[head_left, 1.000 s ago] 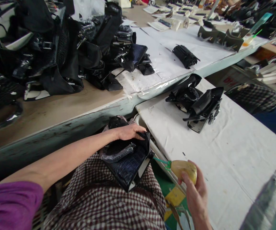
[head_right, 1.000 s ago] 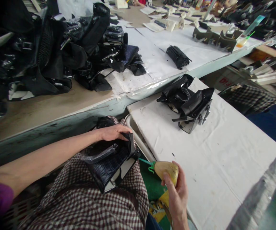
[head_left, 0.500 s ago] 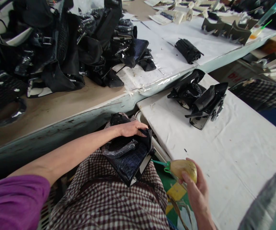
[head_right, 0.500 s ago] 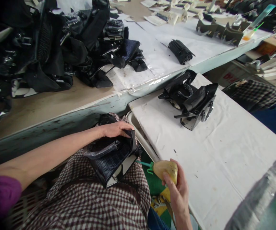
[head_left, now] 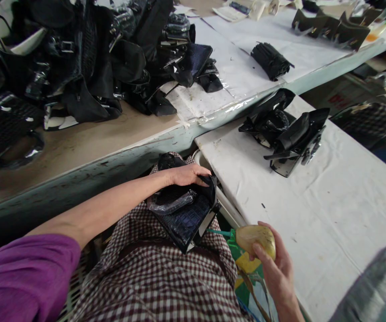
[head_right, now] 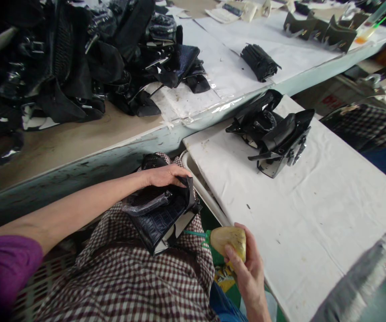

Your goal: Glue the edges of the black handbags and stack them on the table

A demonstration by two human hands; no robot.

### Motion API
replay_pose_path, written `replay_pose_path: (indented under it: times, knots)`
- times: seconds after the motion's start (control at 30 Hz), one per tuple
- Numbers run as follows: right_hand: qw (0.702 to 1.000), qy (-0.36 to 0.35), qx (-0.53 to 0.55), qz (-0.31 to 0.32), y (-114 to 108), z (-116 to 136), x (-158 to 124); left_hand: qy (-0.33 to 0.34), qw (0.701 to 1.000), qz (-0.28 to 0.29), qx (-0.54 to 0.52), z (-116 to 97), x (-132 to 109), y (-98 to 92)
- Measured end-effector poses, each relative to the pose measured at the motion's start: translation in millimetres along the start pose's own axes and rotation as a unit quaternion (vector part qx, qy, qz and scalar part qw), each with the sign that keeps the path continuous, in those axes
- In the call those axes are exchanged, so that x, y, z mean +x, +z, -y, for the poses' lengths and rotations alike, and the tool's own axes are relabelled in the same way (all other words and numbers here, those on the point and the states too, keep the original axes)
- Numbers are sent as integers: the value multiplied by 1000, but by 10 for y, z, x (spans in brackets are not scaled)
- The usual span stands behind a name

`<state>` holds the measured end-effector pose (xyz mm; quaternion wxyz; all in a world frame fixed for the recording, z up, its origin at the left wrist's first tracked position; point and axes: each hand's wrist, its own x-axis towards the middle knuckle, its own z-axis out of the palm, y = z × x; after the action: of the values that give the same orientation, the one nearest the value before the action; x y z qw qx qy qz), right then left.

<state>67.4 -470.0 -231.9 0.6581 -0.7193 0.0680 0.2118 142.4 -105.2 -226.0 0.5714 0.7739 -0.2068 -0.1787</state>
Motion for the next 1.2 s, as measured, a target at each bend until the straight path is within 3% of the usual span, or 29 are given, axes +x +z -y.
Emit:
replay_pose_path:
  times: [0.13,0.37,0.53,0.7,0.97,1.2]
  knots:
    - [999,-10,-10,-52,31,45,10,7,1000,-5,5,12,3,10]
    - [1000,9,-19,11,19,9,-177,5,1000,-12,17,37,16,-2]
    - [1000,13,1,-11,72,-24,-264,5,1000,-16,14,37,12,-8]
    - [1000,25,2,11,74,-49,-242,16,1000,-11,16,2,-1,-11]
    - [994,-24,-21,-103,90,6,49,15,1000,-17,1,-14,-11,14]
    - [993,-54,-1,-110,115,-30,86,8,1000,-9,15,27,-7,-23]
